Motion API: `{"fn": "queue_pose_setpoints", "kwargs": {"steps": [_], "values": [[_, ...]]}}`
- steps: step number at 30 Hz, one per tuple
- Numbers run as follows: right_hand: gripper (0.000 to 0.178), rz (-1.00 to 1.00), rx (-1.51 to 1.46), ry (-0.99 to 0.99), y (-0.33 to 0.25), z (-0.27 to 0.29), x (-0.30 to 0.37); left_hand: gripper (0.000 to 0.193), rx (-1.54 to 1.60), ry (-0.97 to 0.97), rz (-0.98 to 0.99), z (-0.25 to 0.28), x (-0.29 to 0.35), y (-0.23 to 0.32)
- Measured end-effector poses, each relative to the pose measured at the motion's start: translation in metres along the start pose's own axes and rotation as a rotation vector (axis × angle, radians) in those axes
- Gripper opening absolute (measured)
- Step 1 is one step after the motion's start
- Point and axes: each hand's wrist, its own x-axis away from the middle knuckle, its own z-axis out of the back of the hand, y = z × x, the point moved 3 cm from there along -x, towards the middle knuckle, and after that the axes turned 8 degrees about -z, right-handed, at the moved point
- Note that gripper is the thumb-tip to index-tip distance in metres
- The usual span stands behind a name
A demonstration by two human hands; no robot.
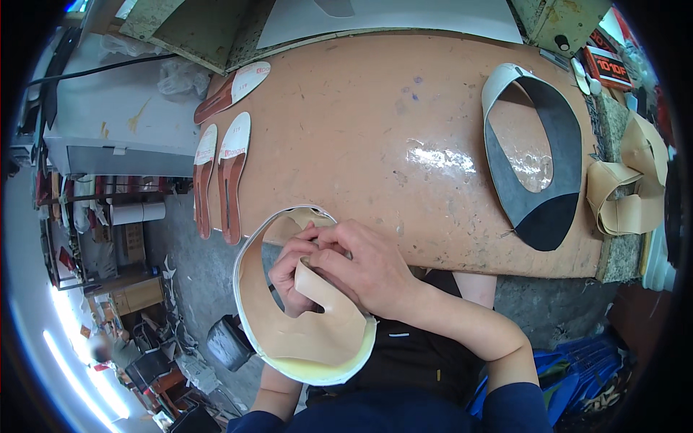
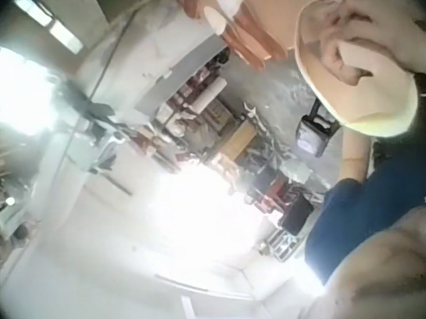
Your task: The person is manually assembling shoe components, specifically attaching the upper material to a reinforced structure.
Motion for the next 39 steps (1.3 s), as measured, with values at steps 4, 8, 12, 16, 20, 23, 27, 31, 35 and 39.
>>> {"fn": "queue_pose_setpoints", "kwargs": {"steps": [4,8,12,16,20,23,27,31,35,39], "values": [[0.016,-0.033,-0.039,-0.036,-0.002,0.002,-0.001,0.011,0.025,0.001,0.013,0.001,0.002,-0.004],[0.015,0.027,0.016,-0.045,-0.001,0.007,0.004,0.009,-0.091,-0.055,-0.127,-0.002,0.002,0.0],[0.015,0.183,0.112,-0.017,0.0,0.01,0.015,0.01,-0.042,-0.039,-0.099,-0.003,-0.002,0.004],[0.013,0.29,0.19,0.0,0.0,0.007,0.024,0.012,-0.035,0.005,-0.069,-0.007,-0.005,0.01],[0.014,0.303,0.203,0.036,0.006,0.006,0.026,0.013,0.078,0.191,0.078,-0.012,-0.002,0.006],[0.014,0.305,0.223,-0.01,0.006,0.004,0.03,0.023,-0.16,0.129,-0.068,-0.014,-0.004,0.008],[0.014,0.251,0.228,-0.021,0.007,0.003,0.036,0.029,-0.151,0.023,-0.065,-0.011,-0.006,0.006],[0.012,0.245,0.23,-0.076,0.009,0.001,0.041,0.035,0.003,0.159,0.03,-0.006,-0.002,-0.001],[0.015,0.267,0.265,-0.148,0.01,0.001,0.04,0.041,0.195,0.376,0.137,0.003,0.004,-0.013],[0.013,0.298,0.288,-0.165,0.008,0.007,0.035,0.054,0.218,-0.014,-0.145,-0.002,-0.002,-0.006]]}}
